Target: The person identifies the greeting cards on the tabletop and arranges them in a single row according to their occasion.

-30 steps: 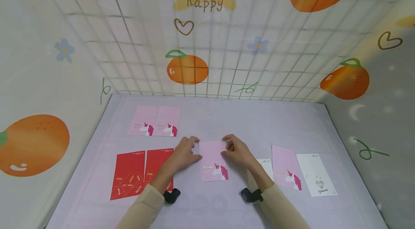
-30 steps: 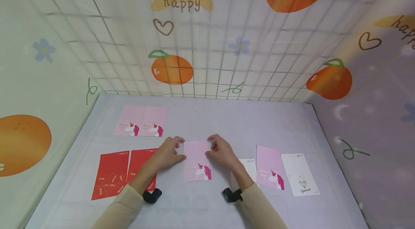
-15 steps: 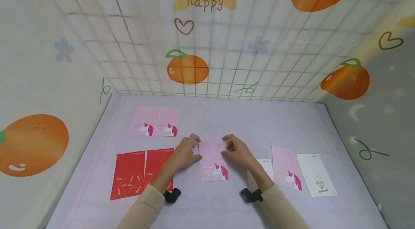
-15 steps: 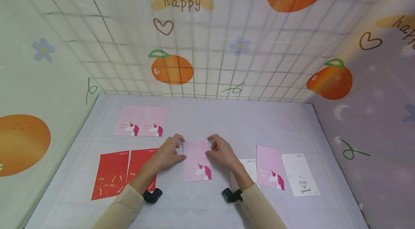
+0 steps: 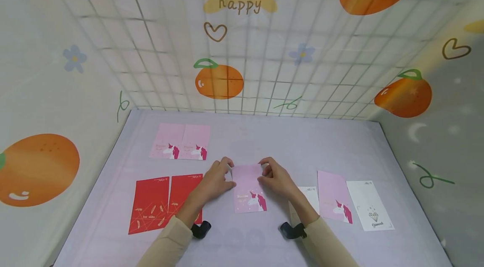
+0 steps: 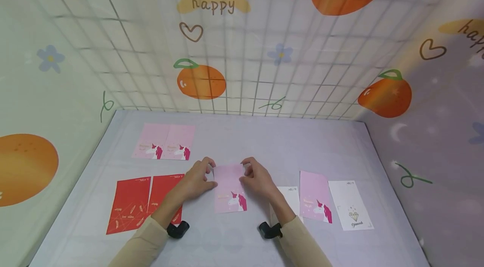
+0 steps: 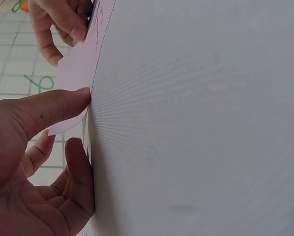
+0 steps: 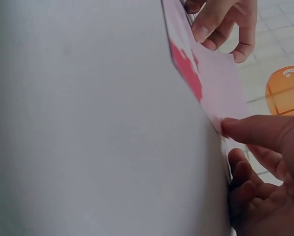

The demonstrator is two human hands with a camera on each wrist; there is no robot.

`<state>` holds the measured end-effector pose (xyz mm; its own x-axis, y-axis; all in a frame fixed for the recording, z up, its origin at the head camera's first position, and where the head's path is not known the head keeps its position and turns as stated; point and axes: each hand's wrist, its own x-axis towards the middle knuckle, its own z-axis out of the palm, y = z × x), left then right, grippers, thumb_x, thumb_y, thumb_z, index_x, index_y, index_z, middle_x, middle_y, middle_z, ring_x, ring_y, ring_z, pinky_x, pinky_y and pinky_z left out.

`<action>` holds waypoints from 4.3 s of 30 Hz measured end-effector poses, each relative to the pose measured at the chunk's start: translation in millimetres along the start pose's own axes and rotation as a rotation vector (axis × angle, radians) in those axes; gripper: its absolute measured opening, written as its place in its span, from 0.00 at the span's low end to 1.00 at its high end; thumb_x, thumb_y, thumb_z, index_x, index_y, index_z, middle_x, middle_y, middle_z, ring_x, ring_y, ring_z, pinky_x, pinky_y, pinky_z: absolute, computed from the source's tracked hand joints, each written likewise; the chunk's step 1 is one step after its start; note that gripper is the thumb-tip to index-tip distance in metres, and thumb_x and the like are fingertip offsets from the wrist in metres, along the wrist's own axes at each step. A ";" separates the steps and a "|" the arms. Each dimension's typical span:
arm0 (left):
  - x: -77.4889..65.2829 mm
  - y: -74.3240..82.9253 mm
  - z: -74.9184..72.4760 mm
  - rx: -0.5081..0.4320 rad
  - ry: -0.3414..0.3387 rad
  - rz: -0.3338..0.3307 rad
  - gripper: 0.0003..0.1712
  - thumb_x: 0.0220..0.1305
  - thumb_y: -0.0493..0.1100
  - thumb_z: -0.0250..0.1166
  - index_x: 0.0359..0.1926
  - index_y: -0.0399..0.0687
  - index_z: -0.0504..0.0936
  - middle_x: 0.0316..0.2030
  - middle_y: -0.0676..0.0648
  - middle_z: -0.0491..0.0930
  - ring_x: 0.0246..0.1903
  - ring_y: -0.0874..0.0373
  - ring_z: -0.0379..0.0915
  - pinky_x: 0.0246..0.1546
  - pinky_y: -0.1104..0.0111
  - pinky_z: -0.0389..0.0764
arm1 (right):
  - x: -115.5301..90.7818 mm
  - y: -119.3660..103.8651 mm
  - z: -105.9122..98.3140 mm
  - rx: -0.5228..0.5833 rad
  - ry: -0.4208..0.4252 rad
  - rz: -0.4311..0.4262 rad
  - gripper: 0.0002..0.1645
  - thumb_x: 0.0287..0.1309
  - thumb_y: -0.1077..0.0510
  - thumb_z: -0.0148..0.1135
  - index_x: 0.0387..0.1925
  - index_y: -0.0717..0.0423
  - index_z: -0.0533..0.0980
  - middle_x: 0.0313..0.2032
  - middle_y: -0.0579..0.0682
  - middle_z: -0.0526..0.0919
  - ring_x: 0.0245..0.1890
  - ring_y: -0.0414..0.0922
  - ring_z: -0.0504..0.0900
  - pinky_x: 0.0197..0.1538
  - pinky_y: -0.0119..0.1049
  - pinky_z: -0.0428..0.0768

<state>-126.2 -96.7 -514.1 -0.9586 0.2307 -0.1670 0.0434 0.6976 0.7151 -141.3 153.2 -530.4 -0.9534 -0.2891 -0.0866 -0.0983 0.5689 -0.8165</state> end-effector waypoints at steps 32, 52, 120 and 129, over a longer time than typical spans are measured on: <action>-2.2 2.1 -0.2 -0.014 0.011 -0.010 0.38 0.51 0.43 0.79 0.58 0.55 0.67 0.47 0.48 0.74 0.41 0.54 0.76 0.33 0.67 0.84 | -5.4 -5.3 7.5 0.111 0.133 -0.036 0.17 0.64 0.64 0.65 0.52 0.50 0.75 0.36 0.48 0.79 0.30 0.45 0.80 0.30 0.36 0.81; -23.7 -1.9 -0.3 -0.379 -0.048 -0.044 0.33 0.60 0.48 0.73 0.64 0.49 0.71 0.45 0.49 0.80 0.41 0.56 0.81 0.40 0.62 0.85 | -18.8 -28.7 -12.3 0.340 0.156 0.026 0.18 0.66 0.69 0.60 0.55 0.60 0.72 0.39 0.62 0.77 0.32 0.60 0.80 0.29 0.37 0.79; -32.4 -6.7 4.3 -0.798 -0.104 -0.093 0.28 0.62 0.46 0.72 0.58 0.43 0.70 0.47 0.40 0.77 0.44 0.49 0.81 0.45 0.59 0.84 | -52.6 -3.4 9.1 0.485 0.026 0.082 0.20 0.65 0.63 0.64 0.57 0.59 0.74 0.40 0.58 0.82 0.33 0.52 0.81 0.36 0.38 0.83; -34.2 -4.3 3.6 -0.767 -0.059 -0.105 0.28 0.62 0.46 0.72 0.59 0.45 0.71 0.48 0.43 0.78 0.44 0.51 0.81 0.44 0.59 0.84 | -53.0 -5.0 9.5 0.492 0.029 0.068 0.19 0.65 0.62 0.64 0.56 0.55 0.75 0.39 0.56 0.81 0.31 0.51 0.80 0.35 0.37 0.83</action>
<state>-92.6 -105.2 -513.9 -0.9295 0.2401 -0.2801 -0.2742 0.0583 0.9599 -87.6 158.4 -527.1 -0.9613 -0.2382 -0.1382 0.1034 0.1529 -0.9828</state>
